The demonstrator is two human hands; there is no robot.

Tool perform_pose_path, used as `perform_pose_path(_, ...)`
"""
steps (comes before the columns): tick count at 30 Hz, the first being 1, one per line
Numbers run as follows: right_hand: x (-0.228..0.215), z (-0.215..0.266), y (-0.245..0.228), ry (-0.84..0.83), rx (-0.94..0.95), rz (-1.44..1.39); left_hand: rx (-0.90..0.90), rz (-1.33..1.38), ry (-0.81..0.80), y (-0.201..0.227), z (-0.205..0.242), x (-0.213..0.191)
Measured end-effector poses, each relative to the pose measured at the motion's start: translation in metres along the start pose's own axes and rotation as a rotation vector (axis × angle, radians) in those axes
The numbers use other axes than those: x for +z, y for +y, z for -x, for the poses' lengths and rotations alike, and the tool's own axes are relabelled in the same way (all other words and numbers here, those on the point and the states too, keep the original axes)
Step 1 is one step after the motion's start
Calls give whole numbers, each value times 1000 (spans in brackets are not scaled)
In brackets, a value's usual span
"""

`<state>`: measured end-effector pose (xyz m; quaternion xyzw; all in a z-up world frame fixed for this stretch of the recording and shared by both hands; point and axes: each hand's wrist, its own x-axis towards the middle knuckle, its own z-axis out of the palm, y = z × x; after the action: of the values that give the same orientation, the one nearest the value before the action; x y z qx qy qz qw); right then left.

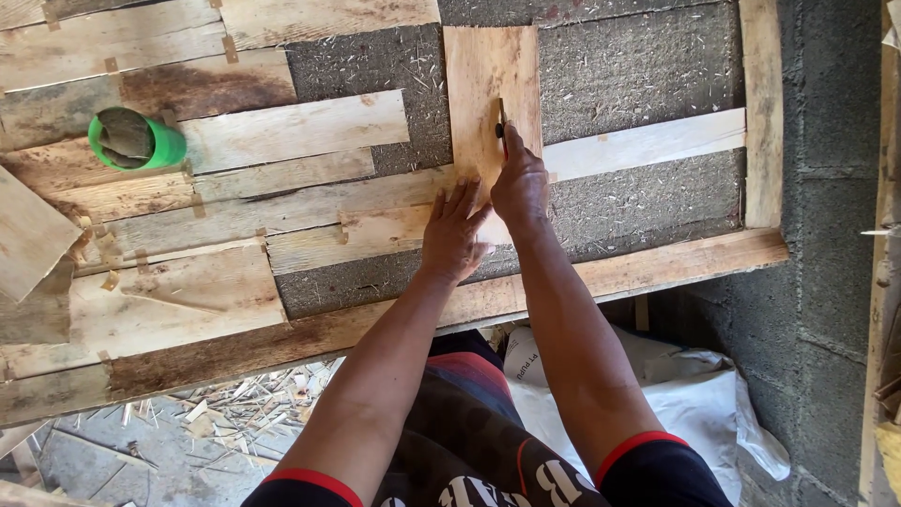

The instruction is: Manually cutting and sorting thin wood pieces for shingles or siding.

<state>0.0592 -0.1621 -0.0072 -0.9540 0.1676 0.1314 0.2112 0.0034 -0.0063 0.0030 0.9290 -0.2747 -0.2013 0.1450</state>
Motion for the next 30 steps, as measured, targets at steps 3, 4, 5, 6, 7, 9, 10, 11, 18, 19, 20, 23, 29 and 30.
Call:
perform_pose_path(3, 9, 4, 9, 89, -67, -33, -14, -10, -32, 2, 0, -7)
perform_pose_path(4, 12, 4, 11, 148, -117, -43, -21, -9, -38, 3, -1, -9)
perform_pose_path(5, 1, 11, 3, 148, -114, -43, -19, -9, -40, 3, 0, -6)
perform_pose_path(6, -10, 18, -5, 112, -82, -48, -17, -3, -28, 3, 1, -4)
perform_pose_path(7, -21, 23, -13, 77, -53, -54, -17, 1, -14, 2, 1, -2)
perform_pose_path(9, -22, 27, -14, 48, -14, -73, -13, 5, -4, 1, 1, -2)
perform_pose_path(10, -23, 30, -15, 17, 24, -93, -11, 9, 6, 1, 2, -2)
perform_pose_path(11, -22, 32, -14, 19, 27, -92, -8, 9, 5, 1, 2, -2)
perform_pose_path(18, -12, 42, -6, 84, -2, -111, 13, -11, 34, 0, 3, 1)
perform_pose_path(19, -10, 44, -5, 76, 2, -110, 13, -16, 36, 1, 3, -1)
perform_pose_path(20, -9, 45, -5, 76, 4, -110, 14, -16, 36, 0, 3, 2)
perform_pose_path(23, -5, 47, -3, 26, 32, -92, 7, -8, 18, -1, 1, 5)
perform_pose_path(29, 2, 60, 5, -16, 40, 51, -3, -36, -22, -3, -1, 9)
perform_pose_path(30, 3, 62, 9, 1, 35, 28, -3, -45, -20, -3, -2, 8)
